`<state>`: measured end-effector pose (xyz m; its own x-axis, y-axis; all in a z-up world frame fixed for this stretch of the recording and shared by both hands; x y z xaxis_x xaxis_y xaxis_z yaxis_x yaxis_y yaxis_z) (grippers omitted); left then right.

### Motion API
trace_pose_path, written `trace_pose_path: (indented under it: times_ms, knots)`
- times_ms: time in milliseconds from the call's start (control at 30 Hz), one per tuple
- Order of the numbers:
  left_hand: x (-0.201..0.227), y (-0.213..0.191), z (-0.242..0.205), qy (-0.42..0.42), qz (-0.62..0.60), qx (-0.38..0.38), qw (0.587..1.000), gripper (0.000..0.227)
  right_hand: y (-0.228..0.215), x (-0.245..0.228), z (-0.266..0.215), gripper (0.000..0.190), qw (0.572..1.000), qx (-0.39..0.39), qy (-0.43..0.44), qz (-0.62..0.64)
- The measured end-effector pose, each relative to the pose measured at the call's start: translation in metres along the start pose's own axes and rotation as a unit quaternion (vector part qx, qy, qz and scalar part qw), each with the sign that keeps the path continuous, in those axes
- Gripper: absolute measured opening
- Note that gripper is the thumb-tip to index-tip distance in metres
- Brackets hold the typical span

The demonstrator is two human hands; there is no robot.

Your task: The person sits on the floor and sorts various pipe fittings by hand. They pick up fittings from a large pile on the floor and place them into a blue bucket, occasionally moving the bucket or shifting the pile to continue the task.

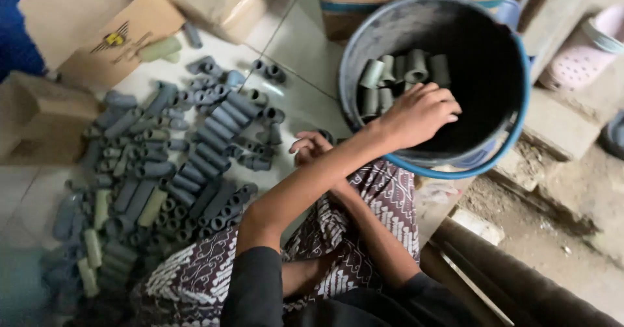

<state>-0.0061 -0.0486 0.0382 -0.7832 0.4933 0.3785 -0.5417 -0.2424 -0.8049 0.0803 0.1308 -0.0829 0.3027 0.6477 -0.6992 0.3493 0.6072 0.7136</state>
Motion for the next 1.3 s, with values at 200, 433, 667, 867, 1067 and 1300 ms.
trace_pose_path:
  times_ms: [200,433,667,867,1067,1300]
  knots:
    - [0.062,-0.165,-0.081,0.027,0.026,0.287,0.957,0.034,-0.075,0.052,0.025,0.043,0.988,0.02,-0.003,-0.156]
    - [0.042,-0.206,-0.302,-0.227,0.099,0.28,0.928,0.008,0.012,-0.029,-0.008,0.023,0.956,0.094,0.033,-0.276]
    - [0.065,-0.235,-0.459,-0.428,0.147,0.226,0.863,0.029,0.016,-0.024,-0.008,0.013,0.937,0.118,0.051,-0.324]
    - [0.06,-0.238,-0.495,-0.476,0.145,0.27,0.824,0.02,0.027,-0.024,-0.012,0.012,0.918,0.13,0.057,-0.37]
    - [0.031,-0.29,-0.481,-0.472,0.212,0.232,0.824,0.03,0.033,-0.023,-0.013,0.013,0.903,0.127,0.066,-0.404]
    - [-0.09,-0.318,-0.539,-0.466,0.381,0.003,0.799,0.02,0.039,-0.026,-0.011,0.013,0.905,0.147,0.09,-0.389]
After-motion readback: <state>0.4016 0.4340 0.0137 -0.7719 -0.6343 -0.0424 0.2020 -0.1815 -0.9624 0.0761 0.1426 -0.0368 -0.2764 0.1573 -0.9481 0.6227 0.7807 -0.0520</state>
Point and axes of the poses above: each hand's wrist, its own z-axis towards the middle knuckle, its own y-axis out of the palm, x = y × z, the point moved 6 cm from there along z, towards the middle knuckle, and after that the axes turned 14 degrees about y, right-handed, at the moved point
